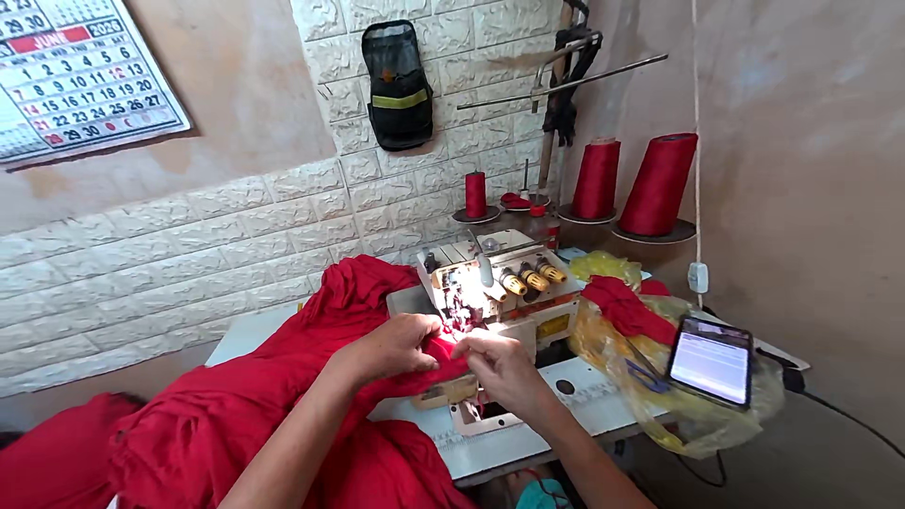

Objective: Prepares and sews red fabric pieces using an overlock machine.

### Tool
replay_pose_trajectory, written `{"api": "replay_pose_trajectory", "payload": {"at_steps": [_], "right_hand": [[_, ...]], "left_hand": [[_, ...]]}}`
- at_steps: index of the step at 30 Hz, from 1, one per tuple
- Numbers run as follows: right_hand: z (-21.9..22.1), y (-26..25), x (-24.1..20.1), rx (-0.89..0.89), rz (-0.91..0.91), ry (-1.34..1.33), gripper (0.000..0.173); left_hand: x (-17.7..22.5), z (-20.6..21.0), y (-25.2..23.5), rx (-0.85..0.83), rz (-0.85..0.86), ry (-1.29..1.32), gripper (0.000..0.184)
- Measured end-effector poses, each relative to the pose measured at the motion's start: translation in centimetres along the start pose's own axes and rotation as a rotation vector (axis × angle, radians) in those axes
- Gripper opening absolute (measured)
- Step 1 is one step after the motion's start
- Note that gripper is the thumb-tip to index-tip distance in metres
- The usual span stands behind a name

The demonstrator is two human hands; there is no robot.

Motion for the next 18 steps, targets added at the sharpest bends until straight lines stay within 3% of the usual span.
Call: {"api": "replay_pose_trajectory", "payload": {"at_steps": [5,11,18], "right_hand": [[0.6,-0.5,-0.2,-0.089,0.117,0.129,0.051],[0.7,-1.1,-1.1,-0.078,0.201,-0.153,0.021],[0.2,-1.0,1.4,-0.128,0.249,0.001,0.036]], "left_hand": [[0.6,-0.2,0.3,-0.008,-0.037,0.002,0.017],[0.8,-0.5,0.4,0.013,-0.031,0.012,0.022],[0.7,-1.6,1.2,0.084,0.020,0.013,0.023]]}}
Point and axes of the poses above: each hand's wrist, its own y-axis away from the middle knuckle, its own z-axis out of the palm, x = y × z, the point moved 8 cm from there along -y, towards the middle knuckle, and after that the axes turned 3 degrees about -x, right-handed, at the moved point
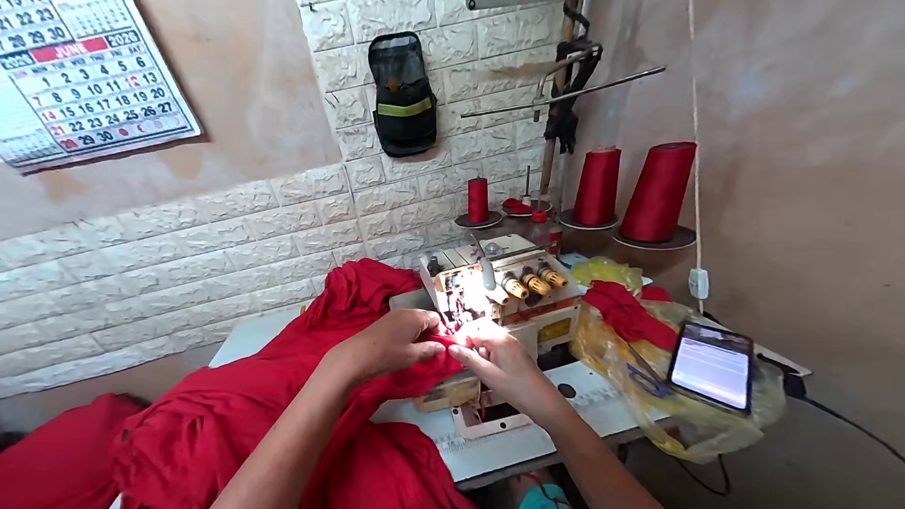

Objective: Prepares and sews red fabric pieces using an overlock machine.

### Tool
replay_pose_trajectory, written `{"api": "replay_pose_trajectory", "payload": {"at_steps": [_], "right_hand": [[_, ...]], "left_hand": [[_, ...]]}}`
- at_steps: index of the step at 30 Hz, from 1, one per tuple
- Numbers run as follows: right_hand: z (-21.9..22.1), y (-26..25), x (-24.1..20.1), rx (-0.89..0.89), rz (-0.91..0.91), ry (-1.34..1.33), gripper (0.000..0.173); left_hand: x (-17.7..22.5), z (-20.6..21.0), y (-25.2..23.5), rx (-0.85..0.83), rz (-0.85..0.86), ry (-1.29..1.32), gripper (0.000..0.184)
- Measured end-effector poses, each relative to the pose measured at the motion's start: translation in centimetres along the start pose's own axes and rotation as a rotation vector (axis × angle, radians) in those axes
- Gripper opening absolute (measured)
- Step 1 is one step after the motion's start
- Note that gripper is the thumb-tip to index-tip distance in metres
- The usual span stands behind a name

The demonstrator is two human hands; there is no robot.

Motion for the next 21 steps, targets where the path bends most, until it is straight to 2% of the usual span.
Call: {"api": "replay_pose_trajectory", "payload": {"at_steps": [6,12,17,21], "right_hand": [[0.0,-0.3,-0.8,0.049,-0.062,-0.239,0.015],[-0.2,-0.6,-0.3,0.056,-0.056,-0.174,0.015],[-0.3,-0.9,0.9,0.109,-0.036,-0.356,0.019],[-0.3,0.1,0.3,0.018,-0.096,-0.354,0.018]], "left_hand": [[-0.4,-0.1,0.1,0.014,-0.026,0.004,0.014],[-1.3,-1.1,0.6,0.115,-0.050,0.047,0.024],[-1.5,-1.4,0.6,0.266,0.001,-0.016,0.031],[-0.3,-1.0,0.3,0.303,0.100,-0.051,0.034]]}}
Point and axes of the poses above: each hand's wrist, its own y-axis away from the middle knuckle, its own z-axis out of the palm, x = y × z, the point moved 8 cm from there along -y, towards the middle knuckle, and after that the axes turned 3 degrees about -x, right-handed, at the moved point
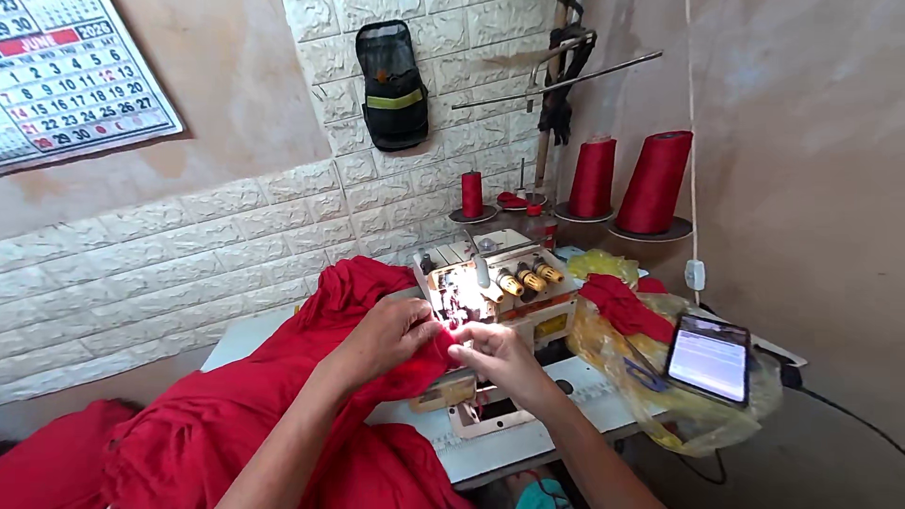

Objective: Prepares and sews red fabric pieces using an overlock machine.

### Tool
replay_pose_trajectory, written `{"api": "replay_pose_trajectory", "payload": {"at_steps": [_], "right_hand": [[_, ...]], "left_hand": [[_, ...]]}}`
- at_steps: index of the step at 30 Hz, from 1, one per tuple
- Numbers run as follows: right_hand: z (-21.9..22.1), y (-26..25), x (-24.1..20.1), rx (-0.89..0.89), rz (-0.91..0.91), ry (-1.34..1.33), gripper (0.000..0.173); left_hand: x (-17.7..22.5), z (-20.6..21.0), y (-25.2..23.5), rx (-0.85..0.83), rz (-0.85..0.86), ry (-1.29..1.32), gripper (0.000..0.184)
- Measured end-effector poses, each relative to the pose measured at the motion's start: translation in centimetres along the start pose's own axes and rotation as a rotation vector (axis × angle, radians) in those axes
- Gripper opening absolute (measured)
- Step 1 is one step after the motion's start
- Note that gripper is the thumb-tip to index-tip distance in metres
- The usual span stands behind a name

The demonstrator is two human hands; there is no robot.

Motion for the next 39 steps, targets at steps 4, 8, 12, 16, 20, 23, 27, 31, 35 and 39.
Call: {"api": "replay_pose_trajectory", "payload": {"at_steps": [4,8,12,16,20,23,27,31,35,39], "right_hand": [[0.1,2.6,0.4,-0.027,-0.057,-0.048,0.017],[0.0,3.7,2.0,0.047,-0.049,-0.107,0.016],[-0.1,2.9,2.4,0.031,-0.034,-0.019,0.018],[-0.3,1.8,2.5,0.012,-0.005,-0.018,0.016],[-0.3,1.0,2.2,0.005,0.008,-0.006,0.018],[0.0,0.8,1.4,-0.041,-0.026,0.016,0.019],[1.1,2.3,0.4,-0.256,-0.131,-0.270,0.009],[1.6,3.5,2.2,-0.258,-0.065,-0.323,0.010],[1.6,3.6,2.2,-0.212,-0.066,-0.302,0.011],[1.5,3.5,2.3,-0.214,-0.067,-0.297,0.011]], "left_hand": [[2.3,2.2,-0.2,-0.104,0.128,0.002,0.031],[1.2,4.1,-0.9,-0.270,0.067,-0.179,0.039],[-2.6,2.7,-1.3,-0.326,-0.135,-0.165,0.038],[-3.5,1.0,-0.8,-0.210,-0.097,0.082,0.034],[-3.0,0.7,-0.5,-0.098,-0.060,0.131,0.035],[-0.7,1.1,-0.5,-0.101,0.067,0.203,0.032],[2.8,3.2,-0.8,-0.212,0.249,0.152,0.027],[0.7,4.0,-1.5,-0.327,0.122,-0.152,0.038],[-0.6,3.5,-1.7,-0.376,0.066,-0.085,0.029],[1.6,3.7,-1.1,-0.322,0.244,0.040,0.022]]}}
Point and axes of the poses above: each hand's wrist, its own y-axis away from the middle knuckle, its own z-axis out of the palm, x = y × z, the point moved 8 cm from there along -y, towards the middle knuckle, and after that the axes turned 3 degrees about -x, right-handed, at the moved point
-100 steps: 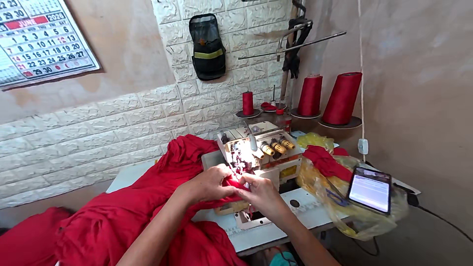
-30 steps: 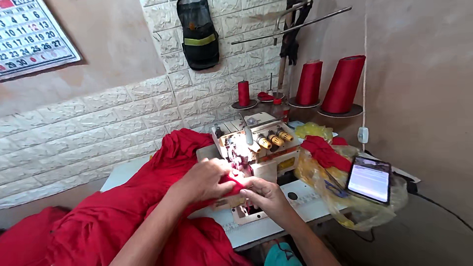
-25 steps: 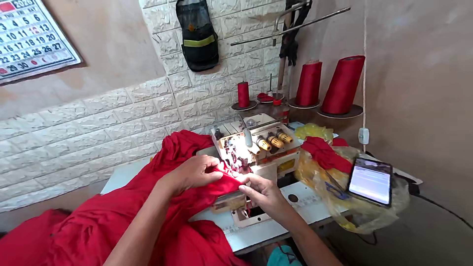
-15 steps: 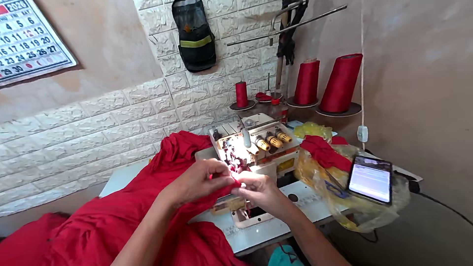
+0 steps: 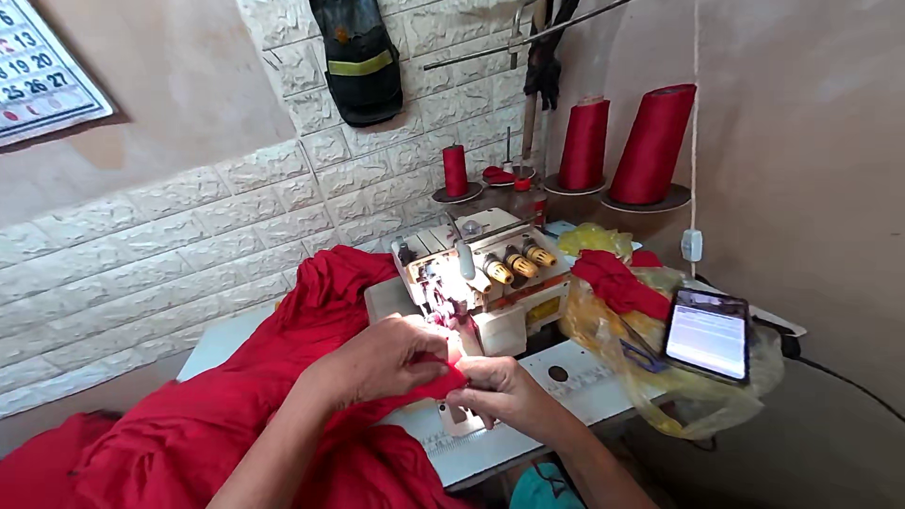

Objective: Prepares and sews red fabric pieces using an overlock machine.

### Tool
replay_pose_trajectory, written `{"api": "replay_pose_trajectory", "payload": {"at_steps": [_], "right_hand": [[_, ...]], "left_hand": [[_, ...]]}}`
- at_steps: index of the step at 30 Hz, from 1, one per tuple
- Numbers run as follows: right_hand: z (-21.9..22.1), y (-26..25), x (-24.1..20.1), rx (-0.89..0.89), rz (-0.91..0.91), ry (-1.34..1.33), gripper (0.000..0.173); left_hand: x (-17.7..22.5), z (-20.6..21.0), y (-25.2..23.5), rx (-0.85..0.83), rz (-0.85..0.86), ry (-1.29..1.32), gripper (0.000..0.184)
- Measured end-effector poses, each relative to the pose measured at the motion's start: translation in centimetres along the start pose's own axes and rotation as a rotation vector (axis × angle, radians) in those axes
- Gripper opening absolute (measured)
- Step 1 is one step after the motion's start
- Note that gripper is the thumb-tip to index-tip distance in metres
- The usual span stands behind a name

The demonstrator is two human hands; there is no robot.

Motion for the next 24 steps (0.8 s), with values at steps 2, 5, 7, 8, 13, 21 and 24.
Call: {"api": "replay_pose_trajectory", "payload": {"at_steps": [2,5,7,8,13,21,24], "right_hand": [[-0.2,-0.1,0.0,0.025,-0.001,-0.002,0.011],[-0.2,-0.4,-0.1,0.043,0.014,0.005,0.011],[-0.2,-0.5,-0.2,0.044,0.008,0.003,0.011],[-0.3,-0.6,-0.2,0.046,0.000,-0.009,0.010],[-0.3,-0.2,-0.7,0.072,-0.045,0.046,0.010],[-0.4,1.9,-1.3,0.319,-0.129,0.317,0.012],[-0.6,1.7,-0.9,0.358,-0.141,0.270,0.012]], "left_hand": [[-0.1,0.1,0.1,0.024,-0.021,-0.092,0.028],[-1.3,-0.4,0.5,0.045,-0.167,-0.321,0.035],[-1.7,-0.9,1.0,0.067,-0.175,-0.270,0.028],[-1.4,-1.0,1.2,0.085,-0.139,-0.216,0.025],[0.7,1.3,1.4,0.123,-0.035,-0.108,0.026],[0.3,4.6,2.6,0.498,-0.162,-0.477,0.024],[0.5,4.3,3.1,0.566,-0.225,-0.517,0.021]]}}
Point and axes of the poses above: each hand's wrist, its own y-axis away from the middle knuckle, its own z-axis out of the palm, x = y × z, the point moved 8 cm from there along -y, towards the middle knuckle, and after that the axes turned 3 degrees about -x, right-handed, at the moved point
